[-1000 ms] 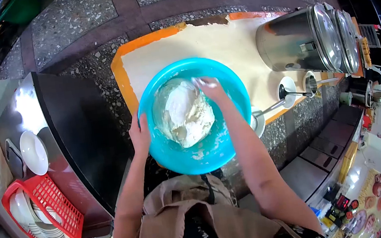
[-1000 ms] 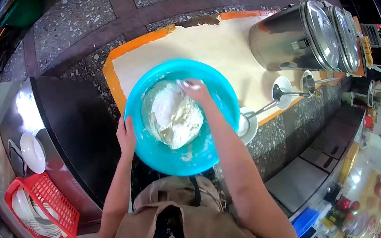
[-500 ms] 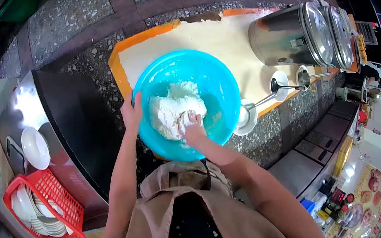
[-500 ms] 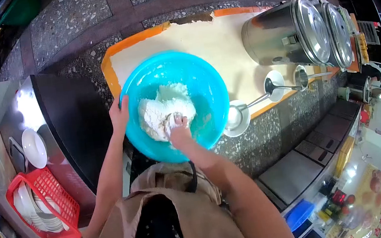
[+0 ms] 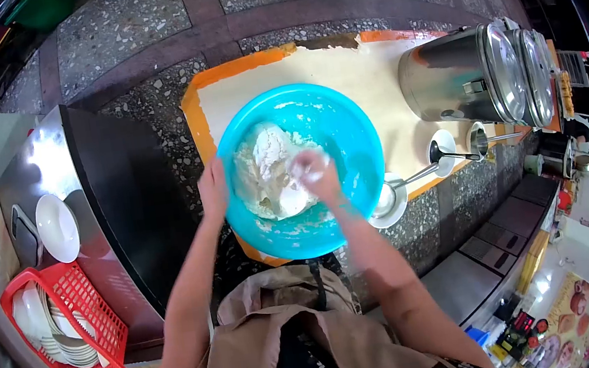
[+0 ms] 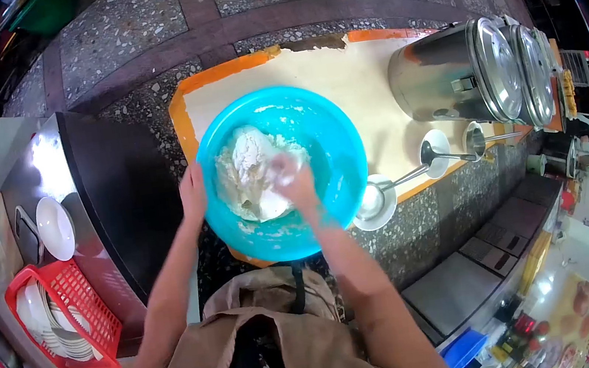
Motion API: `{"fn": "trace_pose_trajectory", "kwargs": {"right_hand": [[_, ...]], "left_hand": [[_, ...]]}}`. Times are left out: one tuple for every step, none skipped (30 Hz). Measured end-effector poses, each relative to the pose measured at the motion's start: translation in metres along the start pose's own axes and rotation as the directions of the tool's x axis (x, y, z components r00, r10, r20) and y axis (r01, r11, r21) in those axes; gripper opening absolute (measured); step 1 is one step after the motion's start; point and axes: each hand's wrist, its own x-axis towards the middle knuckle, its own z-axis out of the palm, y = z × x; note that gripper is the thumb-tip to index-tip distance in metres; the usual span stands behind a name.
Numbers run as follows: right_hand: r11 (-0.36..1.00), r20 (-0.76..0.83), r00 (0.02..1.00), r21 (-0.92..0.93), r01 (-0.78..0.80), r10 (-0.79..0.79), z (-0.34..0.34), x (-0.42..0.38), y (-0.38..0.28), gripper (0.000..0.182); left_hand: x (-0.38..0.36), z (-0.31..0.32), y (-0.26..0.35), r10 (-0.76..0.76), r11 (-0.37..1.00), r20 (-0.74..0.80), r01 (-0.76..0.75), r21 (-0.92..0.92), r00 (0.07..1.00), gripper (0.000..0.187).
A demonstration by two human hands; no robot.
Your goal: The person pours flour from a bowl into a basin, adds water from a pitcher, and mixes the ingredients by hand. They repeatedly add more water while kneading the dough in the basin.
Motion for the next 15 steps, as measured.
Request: {"fn": "trace_pose_trajectory", "kwargs": {"right_hand": [[0.988,-0.032,0.995,-0.116,-0.101,0.098,-0.007,0.030,-0.001,0.035],[0.954,-0.074,0.980,-0.229,-0.195,0.183,-0.011,0.066,-0.005,0.037],[0.966,0.144,0.957,0.019,-0.257,0.252,-0.005,0.096,-0.010,0.043],[0.902,0.367,0.894,0.241,-0.357,0.256,0.005,0.117,-0.015,0.051],[0.907,0.372,0.894,0.234,-0.350,0.249,0.017,0.129,-0.012,0.051],[0.917,0.465,0.825,0.063,-0.394,0.322,0.030,0.138,-0.010,0.060],[0.899,0.538,0.735,-0.108,-0.425,0.412,0.039,0.134,-0.011,0.070],[0.890,0.548,0.720,-0.112,-0.441,0.426,0.038,0.117,-0.010,0.070],[0.957,0.607,0.746,-0.246,-0.151,0.274,0.027,0.104,-0.017,0.074],[0.926,0.678,0.723,-0.345,0.155,0.132,0.014,0.087,-0.022,0.079],[0.847,0.660,0.737,-0.468,0.251,0.147,0.007,0.057,-0.015,0.087],[0.729,0.652,0.700,-0.625,0.279,0.291,-0.002,0.027,-0.039,0.085],[0.763,0.704,0.639,-0.585,0.274,0.311,-0.014,0.001,-0.050,0.087],[0.767,0.708,0.629,-0.584,0.266,0.321,-0.011,-0.023,-0.041,0.087],[0.674,0.579,0.700,-0.714,0.187,0.418,-0.002,-0.044,-0.022,0.084]], "left_hand": [[-0.020,-0.001,0.005,-0.032,0.997,-0.047,0.028,-0.073,0.998,0.034],[-0.028,0.002,0.012,-0.063,0.988,-0.097,0.048,-0.150,0.993,0.033],[-0.022,0.001,0.009,-0.060,0.987,-0.109,0.043,-0.154,0.992,0.033],[-0.016,0.001,0.004,-0.043,0.993,-0.064,0.036,-0.114,0.997,0.032],[-0.011,0.002,0.001,-0.030,0.997,-0.019,0.028,-0.076,0.999,0.031],[-0.005,0.001,0.007,-0.030,0.997,-0.027,0.028,-0.076,0.999,0.031],[0.001,-0.002,0.018,-0.013,0.999,-0.010,0.012,-0.052,1.000,0.031],[-0.002,-0.005,0.026,-0.009,0.999,0.010,0.009,-0.032,1.000,0.031],[0.004,0.000,0.016,0.056,0.998,-0.058,-0.058,-0.020,0.997,0.032],[0.010,0.002,0.018,0.059,0.998,-0.053,-0.061,-0.027,0.997,0.032],[0.012,0.001,0.020,0.105,0.994,-0.031,-0.105,0.014,0.994,0.033],[0.012,0.001,0.024,0.147,0.988,-0.009,-0.146,0.054,0.989,0.034],[0.013,0.001,0.031,0.135,0.990,-0.004,-0.134,0.053,0.991,0.034],[0.013,0.000,0.038,0.117,0.990,0.025,-0.119,0.077,0.993,0.034],[0.011,0.000,0.040,0.100,0.989,0.056,-0.105,0.102,0.993,0.034]]}}
